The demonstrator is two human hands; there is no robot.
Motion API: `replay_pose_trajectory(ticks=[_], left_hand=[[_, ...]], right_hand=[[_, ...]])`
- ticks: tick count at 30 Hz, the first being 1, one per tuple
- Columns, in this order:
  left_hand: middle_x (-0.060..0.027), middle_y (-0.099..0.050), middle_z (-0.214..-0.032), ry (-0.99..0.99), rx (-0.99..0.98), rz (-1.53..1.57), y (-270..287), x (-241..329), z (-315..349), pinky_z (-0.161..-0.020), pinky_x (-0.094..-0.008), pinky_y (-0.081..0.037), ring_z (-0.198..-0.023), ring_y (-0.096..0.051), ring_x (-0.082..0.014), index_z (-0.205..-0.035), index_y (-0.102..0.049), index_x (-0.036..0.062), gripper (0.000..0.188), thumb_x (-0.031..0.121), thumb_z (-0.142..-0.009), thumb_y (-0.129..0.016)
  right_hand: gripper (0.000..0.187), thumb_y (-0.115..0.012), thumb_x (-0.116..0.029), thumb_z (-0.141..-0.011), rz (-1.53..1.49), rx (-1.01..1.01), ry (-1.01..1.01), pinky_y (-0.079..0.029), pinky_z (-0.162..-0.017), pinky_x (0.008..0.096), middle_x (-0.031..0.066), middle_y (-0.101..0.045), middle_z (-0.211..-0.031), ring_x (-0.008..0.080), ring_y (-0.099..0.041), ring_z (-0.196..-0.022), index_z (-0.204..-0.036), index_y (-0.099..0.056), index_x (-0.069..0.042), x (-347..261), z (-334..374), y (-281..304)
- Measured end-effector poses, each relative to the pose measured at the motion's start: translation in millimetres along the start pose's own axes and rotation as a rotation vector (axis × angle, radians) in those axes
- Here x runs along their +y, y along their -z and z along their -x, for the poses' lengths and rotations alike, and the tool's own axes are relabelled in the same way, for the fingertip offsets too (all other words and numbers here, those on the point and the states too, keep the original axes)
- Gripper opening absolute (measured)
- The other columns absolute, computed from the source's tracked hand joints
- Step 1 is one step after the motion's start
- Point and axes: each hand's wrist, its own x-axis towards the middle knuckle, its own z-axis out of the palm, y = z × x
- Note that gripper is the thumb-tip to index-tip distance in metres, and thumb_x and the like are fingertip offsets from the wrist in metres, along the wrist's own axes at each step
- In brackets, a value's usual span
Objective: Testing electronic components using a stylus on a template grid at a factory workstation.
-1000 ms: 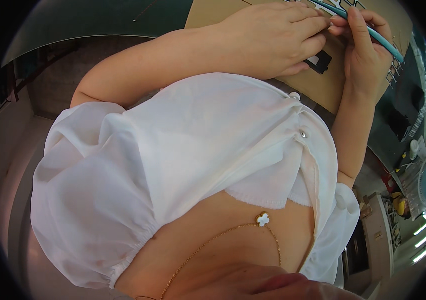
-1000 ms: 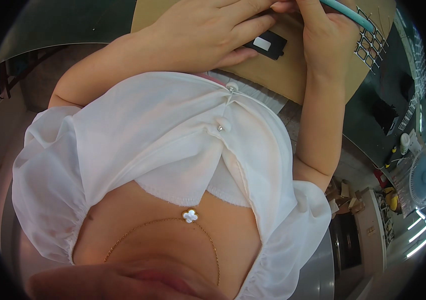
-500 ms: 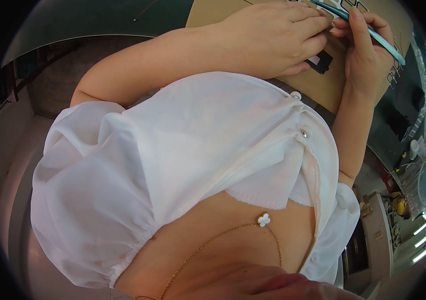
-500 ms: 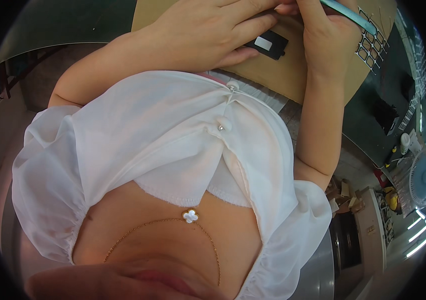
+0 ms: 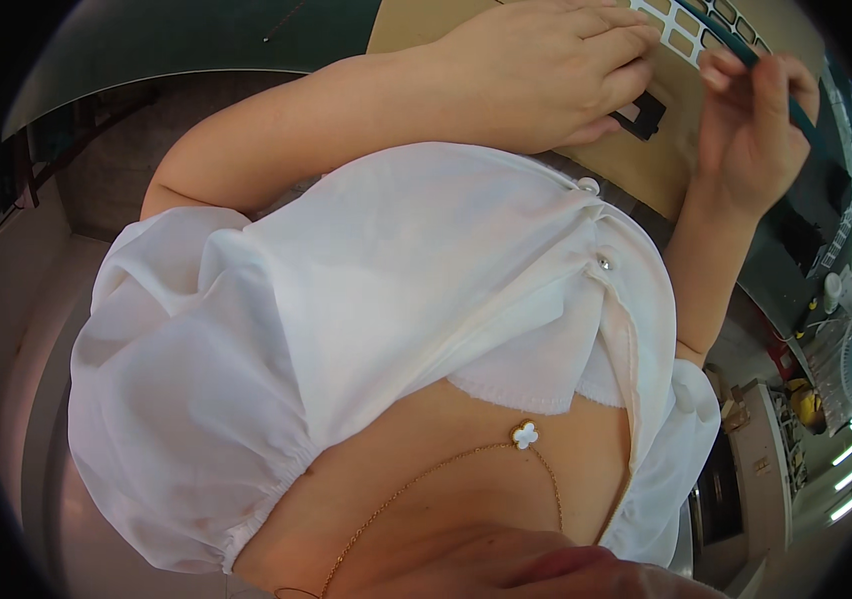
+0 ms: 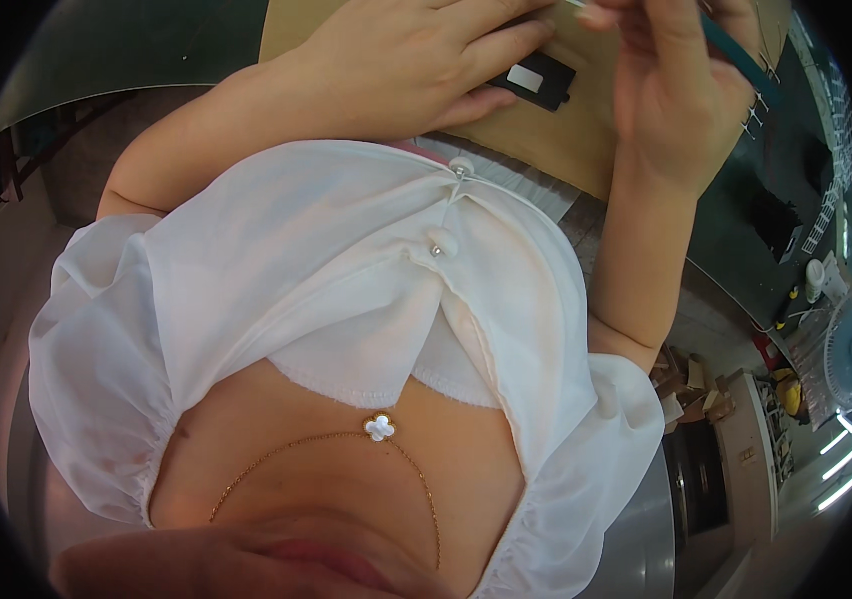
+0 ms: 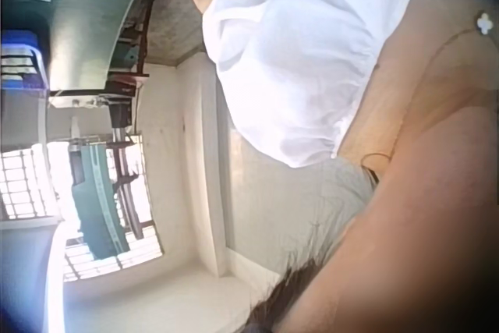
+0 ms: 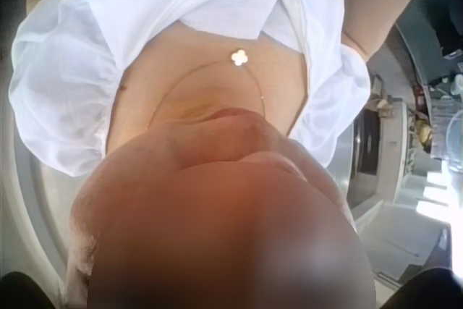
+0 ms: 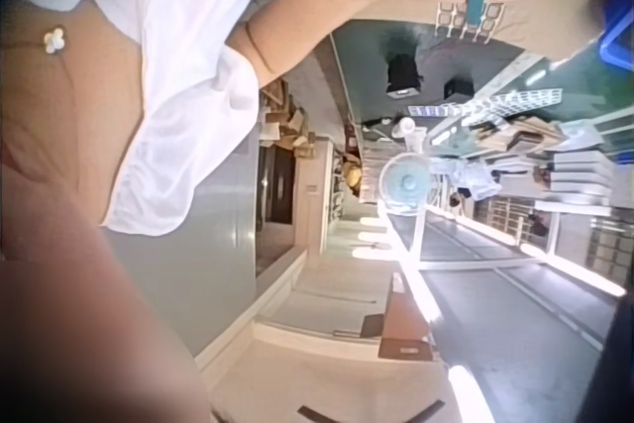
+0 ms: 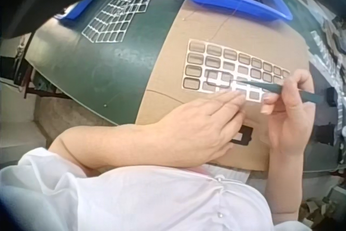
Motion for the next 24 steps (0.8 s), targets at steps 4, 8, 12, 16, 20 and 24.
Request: replay_pose_trajectory(ticks=[4,8,12,16,20,24], left_hand=[[-0.0249,-0.05,-0.099,0.003,-0.01,0.019,-2,-3,3,-0.089,-0.0352,-0.037,-0.098,-0.048,-0.0326,-0.094,-0.051,-0.0088,0.034,0.021,-0.077,-0.051],[-0.0247,-0.05,-0.099,-0.004,-0.028,0.033,1,-2,6,-0.089,-0.0351,-0.037,-0.098,-0.048,-0.0325,-0.094,-0.05,-0.0086,0.034,0.02,-0.077,-0.051],[-0.0246,-0.05,-0.099,-0.022,-0.048,0.06,-4,-3,7,-0.089,-0.0351,-0.037,-0.098,-0.048,-0.0325,-0.094,-0.05,-0.0085,0.034,0.02,-0.076,-0.051],[-0.0244,-0.05,-0.099,-0.037,-0.074,0.082,-3,-4,13,-0.089,-0.035,-0.037,-0.098,-0.048,-0.0324,-0.094,-0.05,-0.0083,0.034,0.02,-0.076,-0.052],[-0.0243,-0.05,-0.1,-0.036,-0.093,0.093,-3,-5,16,-0.088,-0.035,-0.037,-0.098,-0.048,-0.0323,-0.094,-0.05,-0.0082,0.033,0.02,-0.076,-0.052],[-0.0241,-0.05,-0.1,-0.02,-0.102,0.099,-7,-6,16,-0.088,-0.0349,-0.038,-0.098,-0.048,-0.0322,-0.094,-0.05,-0.008,0.033,0.02,-0.076,-0.052]], right_hand=[[0.007,-0.051,-0.005,-0.085,-0.027,0.172,-0.093,-0.048,-0.053,0.0229,0.0171,-0.061,-0.073,0.0201,-0.058,-0.055,-0.089,-0.045,-0.002,-21,26,6],[0.009,-0.052,-0.006,-0.085,0.022,0.293,-0.126,-0.048,-0.053,0.0229,0.0161,-0.061,-0.069,0.0197,-0.058,-0.053,-0.089,-0.045,-0.002,-29,67,10],[0.009,-0.052,-0.006,-0.084,0.142,0.42,-0.209,-0.048,-0.053,0.0228,0.0165,-0.061,-0.071,0.0194,-0.058,-0.053,-0.088,-0.045,-0.002,-36,94,0],[0.009,-0.053,-0.005,-0.084,0.199,0.439,-0.217,-0.048,-0.053,0.0225,0.0172,-0.061,-0.071,0.0189,-0.058,-0.053,-0.088,-0.046,-0.001,-33,95,-3],[0.01,-0.053,-0.005,-0.083,0.163,0.451,-0.273,-0.048,-0.053,0.0222,0.0176,-0.061,-0.071,0.0186,-0.059,-0.053,-0.088,-0.046,0.0,-36,87,5],[0.01,-0.054,-0.005,-0.083,0.125,0.454,-0.333,-0.048,-0.054,0.0218,0.0178,-0.061,-0.07,0.0184,-0.059,-0.053,-0.088,-0.047,0.001,-36,84,7]])
